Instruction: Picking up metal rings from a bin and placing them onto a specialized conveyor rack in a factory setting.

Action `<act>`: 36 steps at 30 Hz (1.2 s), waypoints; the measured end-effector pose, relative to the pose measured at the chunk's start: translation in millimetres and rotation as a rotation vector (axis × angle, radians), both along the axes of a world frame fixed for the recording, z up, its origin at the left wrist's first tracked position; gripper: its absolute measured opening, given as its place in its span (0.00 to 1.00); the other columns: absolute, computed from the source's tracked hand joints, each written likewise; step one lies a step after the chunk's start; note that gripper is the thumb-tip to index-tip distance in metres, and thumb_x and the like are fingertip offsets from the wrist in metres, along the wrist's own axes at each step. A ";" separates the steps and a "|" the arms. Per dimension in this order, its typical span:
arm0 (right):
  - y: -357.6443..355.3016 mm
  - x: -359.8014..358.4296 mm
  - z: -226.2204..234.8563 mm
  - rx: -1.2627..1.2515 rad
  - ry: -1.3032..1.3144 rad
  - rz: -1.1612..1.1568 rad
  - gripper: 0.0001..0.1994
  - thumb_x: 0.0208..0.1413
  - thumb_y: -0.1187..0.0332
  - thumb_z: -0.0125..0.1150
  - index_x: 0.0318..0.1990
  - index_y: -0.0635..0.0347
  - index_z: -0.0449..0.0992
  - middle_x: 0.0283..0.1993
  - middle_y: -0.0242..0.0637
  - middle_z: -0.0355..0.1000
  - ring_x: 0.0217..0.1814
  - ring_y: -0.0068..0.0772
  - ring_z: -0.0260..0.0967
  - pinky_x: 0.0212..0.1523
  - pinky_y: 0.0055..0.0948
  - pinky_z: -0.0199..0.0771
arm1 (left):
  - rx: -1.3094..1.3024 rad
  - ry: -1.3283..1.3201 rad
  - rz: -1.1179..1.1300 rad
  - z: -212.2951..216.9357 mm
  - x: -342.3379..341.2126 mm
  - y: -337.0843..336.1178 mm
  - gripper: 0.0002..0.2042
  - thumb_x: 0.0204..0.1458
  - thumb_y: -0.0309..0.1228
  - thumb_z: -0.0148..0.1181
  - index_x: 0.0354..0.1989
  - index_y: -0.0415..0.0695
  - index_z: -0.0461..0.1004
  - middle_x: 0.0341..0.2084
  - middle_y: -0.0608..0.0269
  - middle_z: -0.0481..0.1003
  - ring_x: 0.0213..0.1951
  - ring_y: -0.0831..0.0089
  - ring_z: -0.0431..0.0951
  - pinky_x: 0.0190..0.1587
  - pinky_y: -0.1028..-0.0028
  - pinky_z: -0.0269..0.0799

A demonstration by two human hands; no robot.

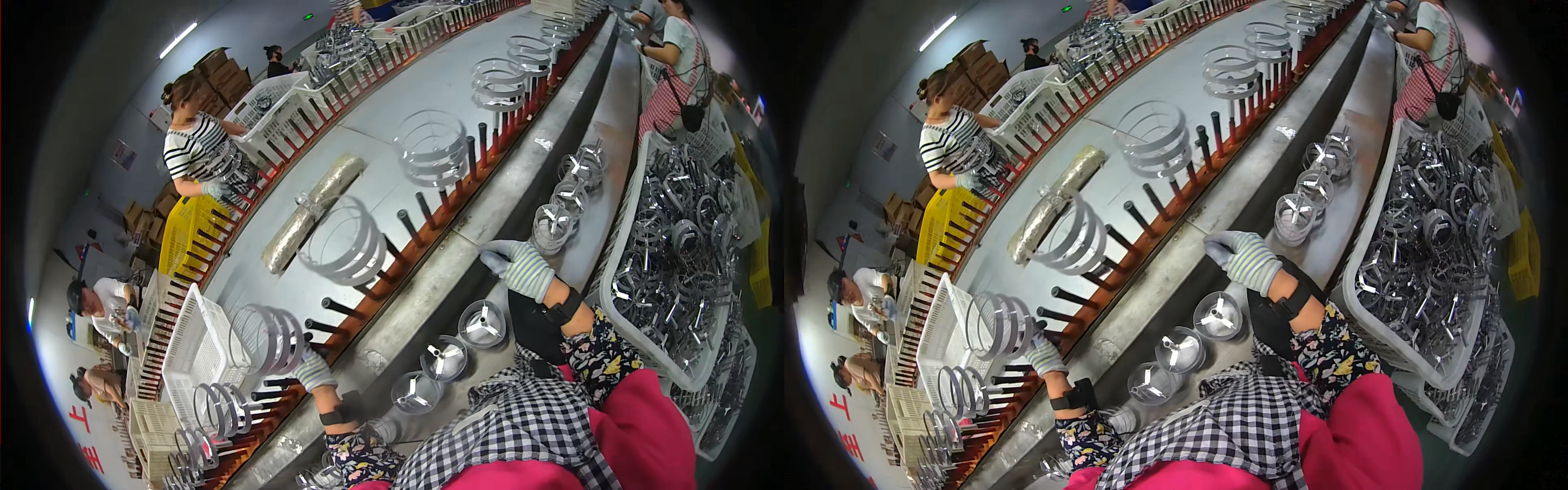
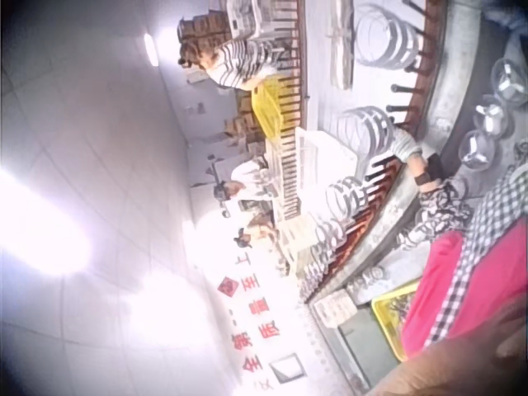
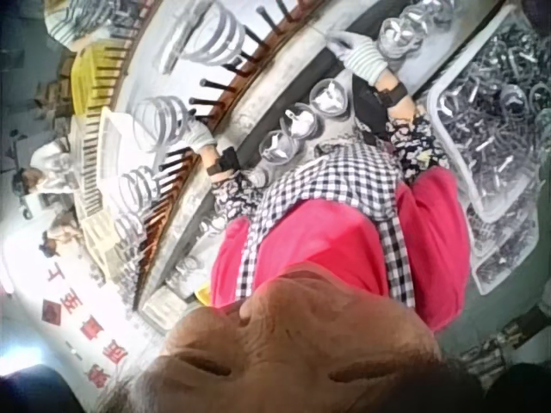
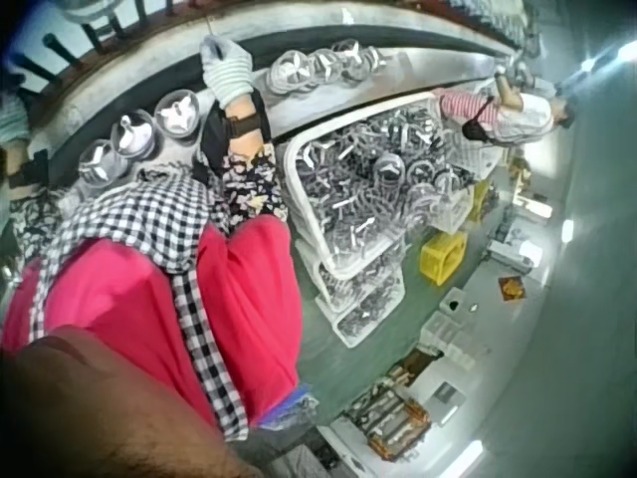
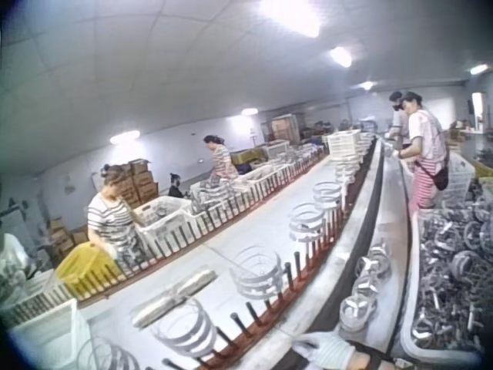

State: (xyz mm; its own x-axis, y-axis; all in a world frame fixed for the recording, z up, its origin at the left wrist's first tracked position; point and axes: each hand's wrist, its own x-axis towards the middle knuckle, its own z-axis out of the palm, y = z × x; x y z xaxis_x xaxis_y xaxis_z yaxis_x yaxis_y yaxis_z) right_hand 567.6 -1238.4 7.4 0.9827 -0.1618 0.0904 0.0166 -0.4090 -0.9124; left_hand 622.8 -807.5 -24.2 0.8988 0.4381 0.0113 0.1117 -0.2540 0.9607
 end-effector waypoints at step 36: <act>-12.6 185.5 -7.9 -0.697 -0.065 -0.208 0.14 0.53 0.60 0.49 0.40 0.59 0.75 0.41 0.48 0.73 0.44 0.49 0.70 0.45 0.40 0.70 | 0.166 0.040 -0.471 37.6 -134.1 -122.1 0.13 0.56 0.27 0.52 0.47 0.33 0.69 0.39 0.54 0.75 0.41 0.70 0.74 0.47 0.72 0.69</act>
